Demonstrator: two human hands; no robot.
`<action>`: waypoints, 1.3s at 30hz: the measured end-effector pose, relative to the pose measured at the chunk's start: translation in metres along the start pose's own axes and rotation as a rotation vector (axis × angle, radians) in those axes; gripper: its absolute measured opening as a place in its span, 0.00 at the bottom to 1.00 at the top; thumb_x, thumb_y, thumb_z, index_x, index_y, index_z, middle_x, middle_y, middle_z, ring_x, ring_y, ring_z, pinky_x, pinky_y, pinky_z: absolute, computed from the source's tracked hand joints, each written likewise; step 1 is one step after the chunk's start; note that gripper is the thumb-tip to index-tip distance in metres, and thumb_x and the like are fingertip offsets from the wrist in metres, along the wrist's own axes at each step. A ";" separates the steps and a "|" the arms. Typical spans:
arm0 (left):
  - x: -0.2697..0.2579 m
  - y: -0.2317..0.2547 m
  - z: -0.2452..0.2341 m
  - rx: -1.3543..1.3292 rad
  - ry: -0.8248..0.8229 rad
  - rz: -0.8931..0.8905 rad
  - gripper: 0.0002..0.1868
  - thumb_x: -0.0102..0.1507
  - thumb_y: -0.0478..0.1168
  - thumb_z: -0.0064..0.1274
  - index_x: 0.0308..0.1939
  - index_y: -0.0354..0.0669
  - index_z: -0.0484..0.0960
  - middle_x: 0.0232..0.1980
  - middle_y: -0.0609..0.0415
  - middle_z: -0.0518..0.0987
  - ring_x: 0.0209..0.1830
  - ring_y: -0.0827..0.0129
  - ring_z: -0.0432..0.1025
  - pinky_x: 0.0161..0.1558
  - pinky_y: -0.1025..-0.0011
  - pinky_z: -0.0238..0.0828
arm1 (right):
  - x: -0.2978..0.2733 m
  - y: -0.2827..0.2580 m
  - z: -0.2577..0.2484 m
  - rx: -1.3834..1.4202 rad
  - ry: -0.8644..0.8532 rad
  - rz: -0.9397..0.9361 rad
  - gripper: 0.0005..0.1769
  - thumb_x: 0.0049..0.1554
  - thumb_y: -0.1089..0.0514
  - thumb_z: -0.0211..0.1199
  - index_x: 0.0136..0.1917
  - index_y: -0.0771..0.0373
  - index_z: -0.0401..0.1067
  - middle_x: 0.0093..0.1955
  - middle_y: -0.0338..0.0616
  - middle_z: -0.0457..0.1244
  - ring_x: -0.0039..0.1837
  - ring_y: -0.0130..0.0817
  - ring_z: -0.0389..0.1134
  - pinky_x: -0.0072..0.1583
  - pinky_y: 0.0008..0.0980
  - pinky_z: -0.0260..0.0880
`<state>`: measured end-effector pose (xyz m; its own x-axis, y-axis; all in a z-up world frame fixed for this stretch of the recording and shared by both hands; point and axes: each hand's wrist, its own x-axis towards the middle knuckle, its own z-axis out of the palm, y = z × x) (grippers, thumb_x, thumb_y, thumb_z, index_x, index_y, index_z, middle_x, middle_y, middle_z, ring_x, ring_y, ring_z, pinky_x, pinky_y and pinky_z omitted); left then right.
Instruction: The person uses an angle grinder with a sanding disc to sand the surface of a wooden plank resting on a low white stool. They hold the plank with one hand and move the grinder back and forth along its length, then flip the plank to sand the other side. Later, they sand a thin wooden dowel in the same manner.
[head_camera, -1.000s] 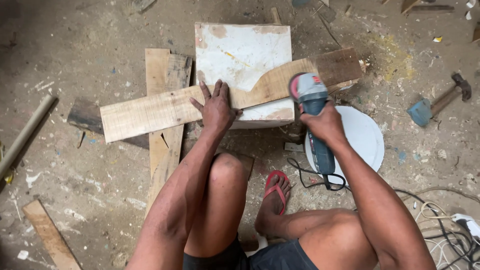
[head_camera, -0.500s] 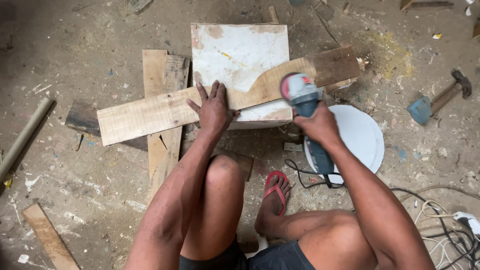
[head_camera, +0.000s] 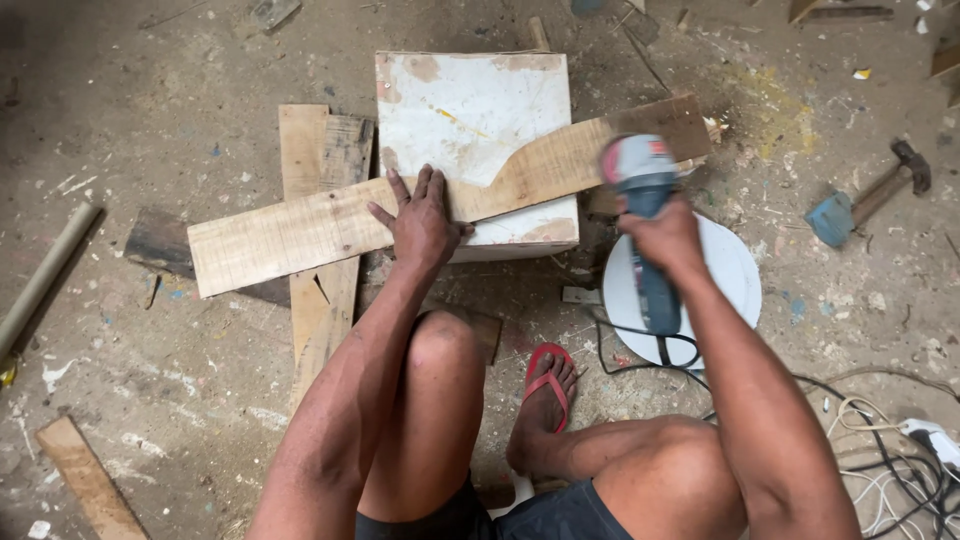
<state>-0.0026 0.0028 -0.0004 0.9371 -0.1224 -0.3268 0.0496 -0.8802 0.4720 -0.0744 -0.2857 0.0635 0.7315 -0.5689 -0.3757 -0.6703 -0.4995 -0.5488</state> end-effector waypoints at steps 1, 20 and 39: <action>-0.001 0.001 -0.001 0.000 -0.002 0.004 0.51 0.55 0.45 0.70 0.78 0.47 0.59 0.83 0.54 0.56 0.83 0.39 0.29 0.68 0.17 0.23 | -0.006 -0.008 0.006 0.001 0.003 0.003 0.30 0.45 0.52 0.71 0.56 0.72 0.71 0.55 0.68 0.68 0.64 0.64 0.67 0.61 0.57 0.69; 0.000 0.001 -0.001 0.004 0.007 0.019 0.51 0.54 0.46 0.72 0.77 0.45 0.61 0.81 0.50 0.58 0.82 0.36 0.29 0.65 0.14 0.24 | 0.057 0.037 -0.003 -0.051 0.137 -0.045 0.28 0.43 0.45 0.75 0.49 0.65 0.73 0.45 0.58 0.69 0.56 0.57 0.72 0.53 0.56 0.72; 0.001 0.000 -0.003 -0.011 -0.014 0.017 0.52 0.53 0.48 0.72 0.77 0.47 0.61 0.82 0.52 0.57 0.83 0.38 0.29 0.66 0.15 0.22 | 0.042 0.004 0.008 -0.041 0.006 -0.060 0.27 0.45 0.49 0.70 0.53 0.68 0.73 0.48 0.62 0.68 0.59 0.59 0.70 0.55 0.58 0.70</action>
<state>-0.0010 0.0041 0.0021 0.9330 -0.1441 -0.3297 0.0372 -0.8727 0.4868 -0.0456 -0.3066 0.0393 0.7699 -0.5408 -0.3388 -0.6299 -0.5590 -0.5392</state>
